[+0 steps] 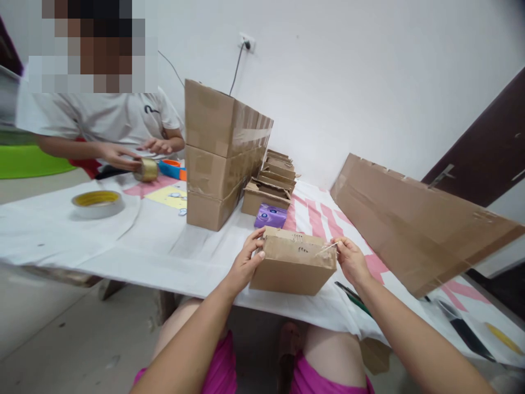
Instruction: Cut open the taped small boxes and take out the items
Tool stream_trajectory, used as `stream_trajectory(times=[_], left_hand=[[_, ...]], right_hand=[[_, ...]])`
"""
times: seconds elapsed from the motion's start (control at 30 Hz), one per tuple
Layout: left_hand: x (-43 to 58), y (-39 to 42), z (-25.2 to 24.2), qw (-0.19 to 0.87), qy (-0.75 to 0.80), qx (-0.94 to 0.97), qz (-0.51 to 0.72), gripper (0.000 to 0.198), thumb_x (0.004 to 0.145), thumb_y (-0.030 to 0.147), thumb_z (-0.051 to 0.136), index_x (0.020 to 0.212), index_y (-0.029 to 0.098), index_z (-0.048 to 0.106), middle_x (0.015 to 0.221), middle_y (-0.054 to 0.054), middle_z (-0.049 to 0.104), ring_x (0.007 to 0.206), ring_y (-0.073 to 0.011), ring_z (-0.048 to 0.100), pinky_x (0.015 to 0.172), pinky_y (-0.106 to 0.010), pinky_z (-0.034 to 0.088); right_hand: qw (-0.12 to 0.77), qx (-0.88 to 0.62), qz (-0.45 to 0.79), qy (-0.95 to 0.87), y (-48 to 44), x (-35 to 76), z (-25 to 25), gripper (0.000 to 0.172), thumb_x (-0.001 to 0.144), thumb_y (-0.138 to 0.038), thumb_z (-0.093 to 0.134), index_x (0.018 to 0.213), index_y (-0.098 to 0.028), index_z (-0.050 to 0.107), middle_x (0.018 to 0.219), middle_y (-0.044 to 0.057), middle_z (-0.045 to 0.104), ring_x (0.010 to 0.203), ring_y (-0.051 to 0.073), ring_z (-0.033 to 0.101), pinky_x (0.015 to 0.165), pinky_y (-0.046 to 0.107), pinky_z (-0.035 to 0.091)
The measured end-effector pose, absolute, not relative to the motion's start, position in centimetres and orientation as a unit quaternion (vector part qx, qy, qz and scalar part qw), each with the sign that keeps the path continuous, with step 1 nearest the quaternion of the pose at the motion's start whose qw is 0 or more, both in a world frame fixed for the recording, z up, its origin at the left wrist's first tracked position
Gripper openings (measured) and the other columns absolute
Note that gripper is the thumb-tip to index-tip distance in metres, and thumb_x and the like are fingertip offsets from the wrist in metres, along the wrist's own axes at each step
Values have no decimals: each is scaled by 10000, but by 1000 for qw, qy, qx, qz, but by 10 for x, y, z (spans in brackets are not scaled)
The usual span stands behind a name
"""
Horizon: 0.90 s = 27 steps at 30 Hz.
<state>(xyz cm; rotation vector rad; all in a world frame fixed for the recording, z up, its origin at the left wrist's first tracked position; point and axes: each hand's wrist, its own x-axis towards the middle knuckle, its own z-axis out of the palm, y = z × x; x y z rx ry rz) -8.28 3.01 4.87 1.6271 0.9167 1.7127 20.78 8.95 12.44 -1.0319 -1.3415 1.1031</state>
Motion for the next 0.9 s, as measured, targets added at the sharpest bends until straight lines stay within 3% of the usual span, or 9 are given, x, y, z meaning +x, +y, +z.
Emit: stream_trajectory(times=[0.4, 0.53, 0.6, 0.73, 0.9], left_hand=[[-78, 26, 57, 254, 398, 628, 619, 291, 855, 481, 496, 828, 194, 541, 1418, -144, 393, 1357, -296, 350, 1120, -492, 289], [-73, 24, 55, 231, 405, 632, 620, 292, 870, 471, 471, 871, 195, 565, 1420, -143, 400, 1359, -303, 355, 1116, -503, 296], [-70, 25, 52, 214, 408, 630, 625, 312, 881, 482, 450, 887, 195, 572, 1425, -144, 398, 1364, -301, 353, 1119, -509, 293], [-64, 27, 47, 189, 410, 617, 644, 341, 899, 497, 417, 908, 192, 569, 1430, -147, 391, 1374, -293, 347, 1127, -513, 288], [-63, 28, 47, 182, 410, 620, 643, 366, 902, 518, 408, 907, 190, 569, 1427, -148, 406, 1370, -302, 358, 1117, -518, 311]], right_hand=[[581, -451, 339, -587, 78, 222, 122, 365, 665, -526, 726, 746, -188, 614, 697, 6, 604, 611, 150, 553, 591, 317, 493], [594, -422, 208, -652, 44, 227, 130, 205, 796, -407, 664, 808, -204, 640, 818, 33, 623, 783, 182, 579, 766, 354, 499], [533, -369, 92, -756, 20, 224, 130, 90, 868, -276, 594, 899, -218, 654, 931, 56, 642, 924, 199, 591, 863, 368, 486], [337, -294, -14, -894, -15, 205, 115, 407, 904, -146, 502, 1305, -213, 513, 1257, 122, 580, 1193, 228, 529, 997, 398, 468], [314, -294, -38, -902, -17, 188, 101, 607, 917, -189, 487, 1486, -207, 276, 1406, 145, 466, 1311, 261, 437, 1056, 451, 442]])
